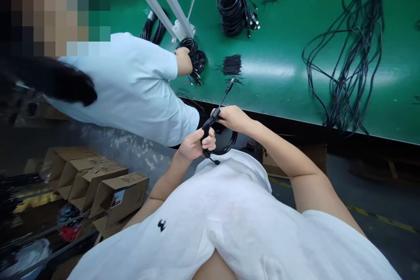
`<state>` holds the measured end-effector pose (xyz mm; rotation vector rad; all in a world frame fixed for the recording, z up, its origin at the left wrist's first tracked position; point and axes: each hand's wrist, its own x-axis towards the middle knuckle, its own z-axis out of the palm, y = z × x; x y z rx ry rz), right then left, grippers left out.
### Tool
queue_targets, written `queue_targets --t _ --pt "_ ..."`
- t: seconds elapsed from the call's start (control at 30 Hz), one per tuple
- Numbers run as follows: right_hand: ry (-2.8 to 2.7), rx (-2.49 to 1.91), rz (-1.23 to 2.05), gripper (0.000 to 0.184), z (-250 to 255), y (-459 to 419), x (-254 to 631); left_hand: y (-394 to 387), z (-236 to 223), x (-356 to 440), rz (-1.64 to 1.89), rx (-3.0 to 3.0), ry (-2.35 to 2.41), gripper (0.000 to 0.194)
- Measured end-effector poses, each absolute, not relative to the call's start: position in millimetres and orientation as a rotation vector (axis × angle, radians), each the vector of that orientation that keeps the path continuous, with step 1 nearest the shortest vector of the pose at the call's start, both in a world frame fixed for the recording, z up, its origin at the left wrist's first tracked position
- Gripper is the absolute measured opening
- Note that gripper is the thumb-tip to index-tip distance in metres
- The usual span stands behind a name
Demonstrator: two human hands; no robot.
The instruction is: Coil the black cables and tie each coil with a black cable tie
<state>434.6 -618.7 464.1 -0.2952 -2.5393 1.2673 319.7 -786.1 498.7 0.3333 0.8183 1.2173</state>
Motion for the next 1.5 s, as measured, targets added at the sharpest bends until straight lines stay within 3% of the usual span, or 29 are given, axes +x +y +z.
queue_targets --t 0.3,0.5,0.6,0.73,0.93,1.13,1.23,1.3,1.37,1.43,1.5 --pt "-1.842 -0.62 1.868 0.003 458.5 -627.8 425.5 -781.4 495.9 323.2 1.297 0.514 0.977 0.047" --pt "-1.19 -0.912 2.003 0.042 417.2 -691.6 407.6 -768.7 469.4 326.1 1.574 0.606 1.18 0.048" --pt "-0.414 -1.054 2.406 0.051 382.3 -708.4 395.7 -768.0 449.5 322.2 1.485 0.668 1.2 0.044" --pt "-0.263 -1.02 2.328 0.051 360.2 -694.4 390.4 -770.4 435.9 319.6 1.365 0.779 1.205 0.044" --pt "-0.099 -0.955 2.293 0.045 366.8 -688.3 390.2 -766.0 426.5 325.9 1.61 0.525 1.223 0.054" --pt "-0.262 -1.018 2.238 0.048 358.6 -709.2 387.0 -772.0 424.7 317.7 1.564 0.472 1.183 0.058" --pt "-0.66 -1.062 2.218 0.047 351.5 -712.6 398.2 -777.9 421.9 305.5 1.545 0.405 1.202 0.061" --pt "-1.135 -1.132 1.985 0.039 354.1 -710.0 415.5 -780.5 415.6 295.4 1.501 0.392 1.252 0.063" --pt "-1.604 -1.146 1.532 0.029 366.9 -707.8 437.7 -783.2 408.0 287.7 1.357 0.411 1.334 0.066" --pt "-2.031 -0.98 1.109 0.029 388.9 -708.8 457.9 -787.7 403.0 286.2 1.119 0.463 1.387 0.069" --pt "-2.432 -0.684 0.903 0.031 412.6 -711.1 469.7 -794.4 403.1 290.9 0.896 0.538 1.353 0.071"
